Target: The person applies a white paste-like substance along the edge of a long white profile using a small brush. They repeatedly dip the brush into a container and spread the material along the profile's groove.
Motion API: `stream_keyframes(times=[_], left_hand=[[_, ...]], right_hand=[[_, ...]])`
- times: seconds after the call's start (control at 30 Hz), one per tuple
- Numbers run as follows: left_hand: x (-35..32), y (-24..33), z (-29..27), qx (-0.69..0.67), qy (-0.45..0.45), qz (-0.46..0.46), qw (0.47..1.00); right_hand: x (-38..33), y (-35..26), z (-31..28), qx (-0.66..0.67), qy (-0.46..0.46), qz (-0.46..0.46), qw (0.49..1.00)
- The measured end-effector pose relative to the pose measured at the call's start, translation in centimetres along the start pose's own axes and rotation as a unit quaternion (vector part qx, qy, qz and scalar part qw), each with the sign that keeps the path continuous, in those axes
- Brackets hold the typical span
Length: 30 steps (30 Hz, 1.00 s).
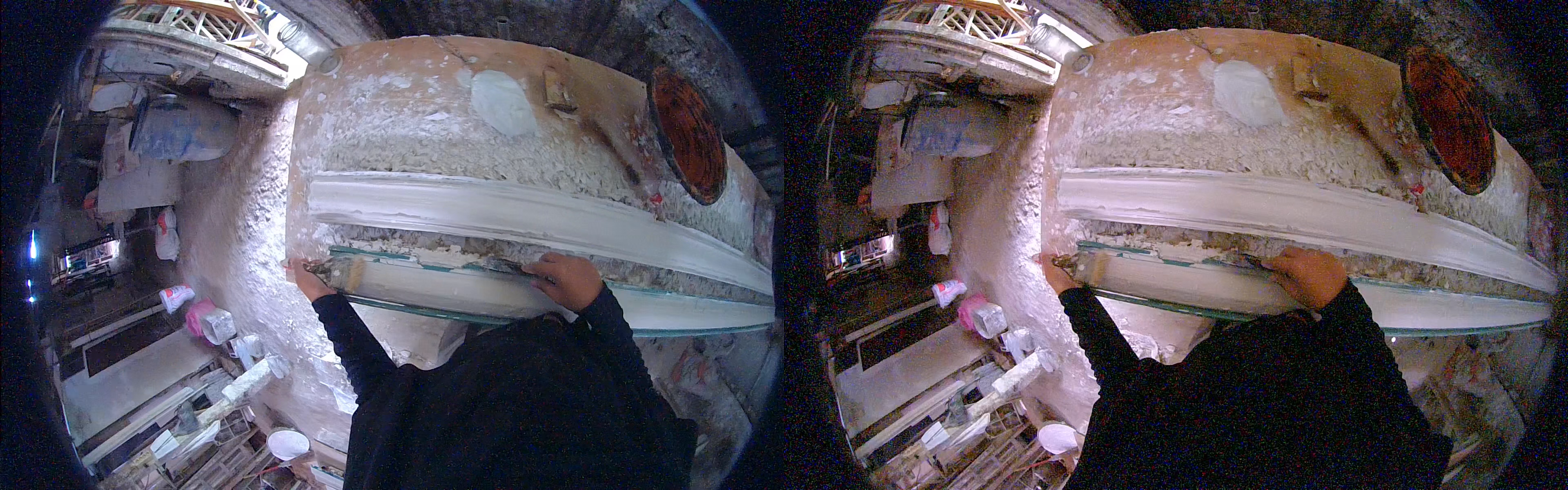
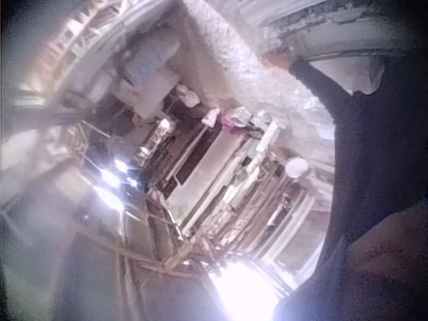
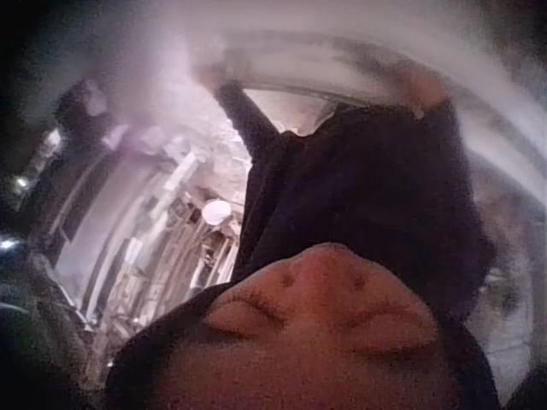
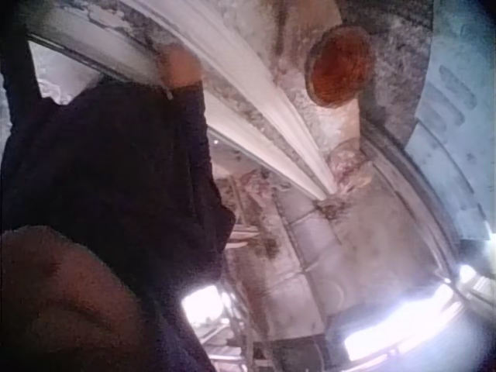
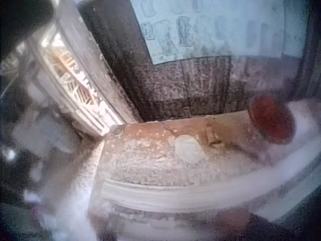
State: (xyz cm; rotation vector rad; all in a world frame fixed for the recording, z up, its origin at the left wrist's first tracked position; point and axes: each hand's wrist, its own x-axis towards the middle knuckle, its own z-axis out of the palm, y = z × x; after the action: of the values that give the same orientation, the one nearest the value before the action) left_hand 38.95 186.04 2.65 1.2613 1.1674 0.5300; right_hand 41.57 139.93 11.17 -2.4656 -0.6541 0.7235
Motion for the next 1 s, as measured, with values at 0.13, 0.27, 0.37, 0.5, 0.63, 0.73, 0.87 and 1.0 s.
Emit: stream_keyframes(times=[0.13,0.27,0.37,0.5,0.63,0.73,0.87,1.0], left_hand=[[-2.0,1.5,1.4,-0.088,-0.018,0.012,0.996],[1.1,-1.4,-0.2,-0.041,-0.027,0.043,0.998],[0.3,-1.3,1.1,-0.119,-0.031,0.040,0.992],[-0.4,0.0,1.0,-0.091,-0.012,0.015,0.996],[1.3,-1.7,0.3,-0.116,-0.028,0.047,0.992],[2.4,-3.5,-0.7,0.151,0.042,0.216,0.964],[-0.8,-0.9,1.5,-0.100,0.061,0.125,0.985],[-2.3,0.1,-1.9,-0.193,-0.017,0.072,0.978]], right_hand=[[0.0,-0.1,-0.2,-0.011,0.002,0.007,1.000],[0.0,0.1,0.3,-0.007,-0.001,0.008,1.000],[0.4,-0.4,0.1,-0.014,-0.030,0.001,0.999],[0.6,-1.0,0.6,-0.009,-0.027,-0.020,0.999],[0.6,-2.1,0.7,-0.031,-0.029,-0.020,0.999],[0.6,-2.7,0.9,-0.035,-0.008,-0.039,0.999],[0.4,-3.4,1.1,-0.010,0.010,-0.036,0.999],[-0.3,-2.7,0.8,-0.043,0.036,-0.035,0.998]])
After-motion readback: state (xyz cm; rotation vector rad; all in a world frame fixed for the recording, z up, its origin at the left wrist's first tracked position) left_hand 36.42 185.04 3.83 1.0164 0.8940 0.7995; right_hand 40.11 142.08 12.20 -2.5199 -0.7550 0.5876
